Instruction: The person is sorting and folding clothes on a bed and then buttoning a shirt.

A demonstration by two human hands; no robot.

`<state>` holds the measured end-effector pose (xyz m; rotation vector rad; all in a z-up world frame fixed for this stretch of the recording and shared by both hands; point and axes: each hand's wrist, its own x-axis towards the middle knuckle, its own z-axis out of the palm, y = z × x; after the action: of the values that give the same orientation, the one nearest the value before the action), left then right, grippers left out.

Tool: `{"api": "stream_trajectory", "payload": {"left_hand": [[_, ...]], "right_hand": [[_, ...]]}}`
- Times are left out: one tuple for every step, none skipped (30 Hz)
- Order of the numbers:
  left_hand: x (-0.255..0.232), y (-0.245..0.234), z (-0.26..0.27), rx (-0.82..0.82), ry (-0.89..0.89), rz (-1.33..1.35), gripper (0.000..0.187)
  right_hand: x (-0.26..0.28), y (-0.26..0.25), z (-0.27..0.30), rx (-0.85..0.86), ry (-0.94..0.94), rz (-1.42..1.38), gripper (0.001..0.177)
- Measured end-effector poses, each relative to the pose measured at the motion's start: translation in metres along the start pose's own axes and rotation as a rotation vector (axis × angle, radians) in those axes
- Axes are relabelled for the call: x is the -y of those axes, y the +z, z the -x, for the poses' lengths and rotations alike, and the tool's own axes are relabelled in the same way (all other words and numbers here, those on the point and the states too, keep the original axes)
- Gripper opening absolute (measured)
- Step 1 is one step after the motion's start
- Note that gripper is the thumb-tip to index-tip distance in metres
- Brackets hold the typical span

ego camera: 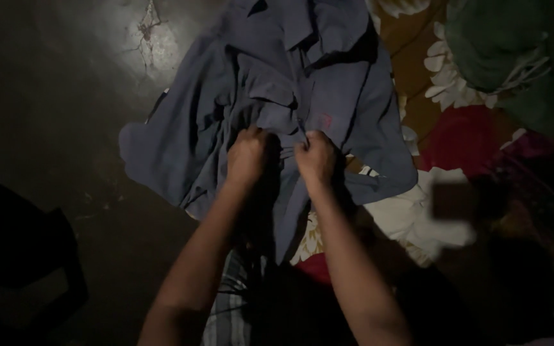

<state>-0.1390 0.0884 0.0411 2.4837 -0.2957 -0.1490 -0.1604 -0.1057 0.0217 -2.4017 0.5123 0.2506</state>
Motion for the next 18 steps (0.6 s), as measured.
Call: {"api": "stream_trajectory", "payload": {"left_hand": [[-0.001,-0.001,0.003,0.0,-0.002,0.002,0.036],[-0.001,-0.002,0.006,-0.006,0.025,-0.005,0.037],[-0.002,-0.004,0.009,-0.009,0.05,-0.013,0.038],[-0.001,-0.003,0.014,-0.008,0.047,-0.011,0.038],[0.001,-0.001,0.016,0.009,0.044,-0.018,0.035],[0.002,0.001,0.018,0.026,0.042,-0.024,0.032],[0.006,0.008,0.023,0.029,0.04,-0.018,0.032],[0.008,0.017,0.029,-0.003,0.012,0.132,0.023],[0.013,0.025,0.032,-0.037,-0.013,0.278,0.015],[-0.005,0.004,0.024,-0.038,-0.013,0.281,0.015],[-0.021,-0.017,0.016,0.004,-0.101,0.418,0.013],[-0.036,-0.038,0.009,0.046,-0.19,0.554,0.012],[-0.041,-0.037,0.012,0.049,-0.193,0.553,0.012],[-0.045,-0.036,0.015,0.008,-0.252,0.595,0.014],[-0.05,-0.035,0.017,-0.035,-0.309,0.638,0.016],[-0.054,-0.035,0.019,-0.033,-0.31,0.637,0.016],[-0.058,-0.034,0.022,-0.037,-0.378,0.712,0.015],[-0.062,-0.034,0.025,-0.04,-0.447,0.785,0.014]], "right_hand": [[0.002,-0.01,0.003,0.001,-0.001,0.003,0.031],[0.004,-0.019,0.006,0.032,0.003,0.071,0.03],[0.007,-0.029,0.009,0.065,0.007,0.139,0.03],[-0.009,-0.027,0.017,0.068,0.007,0.141,0.03],[-0.025,-0.025,0.023,0.104,0.04,0.126,0.027],[-0.041,-0.023,0.029,0.14,0.072,0.11,0.025],[-0.037,-0.029,0.034,0.142,0.076,0.117,0.025],[-0.033,-0.035,0.039,0.216,0.223,-0.155,0.026],[-0.028,-0.04,0.042,0.285,0.366,-0.433,0.028],[-0.01,-0.052,0.043,0.284,0.366,-0.431,0.028],[0.01,-0.062,0.046,0.352,0.476,-0.628,0.027],[0.029,-0.072,0.048,0.418,0.587,-0.826,0.025],[0.028,-0.067,0.049,0.42,0.59,-0.827,0.025],[0.027,-0.062,0.049,0.434,0.636,-0.918,0.022],[0.026,-0.058,0.048,0.444,0.679,-1.008,0.02],[0.03,-0.057,0.048,0.444,0.68,-1.008,0.02],[0.033,-0.055,0.049,0.412,0.69,-1.011,0.02],[0.037,-0.054,0.05,0.38,0.699,-1.014,0.02]]}}
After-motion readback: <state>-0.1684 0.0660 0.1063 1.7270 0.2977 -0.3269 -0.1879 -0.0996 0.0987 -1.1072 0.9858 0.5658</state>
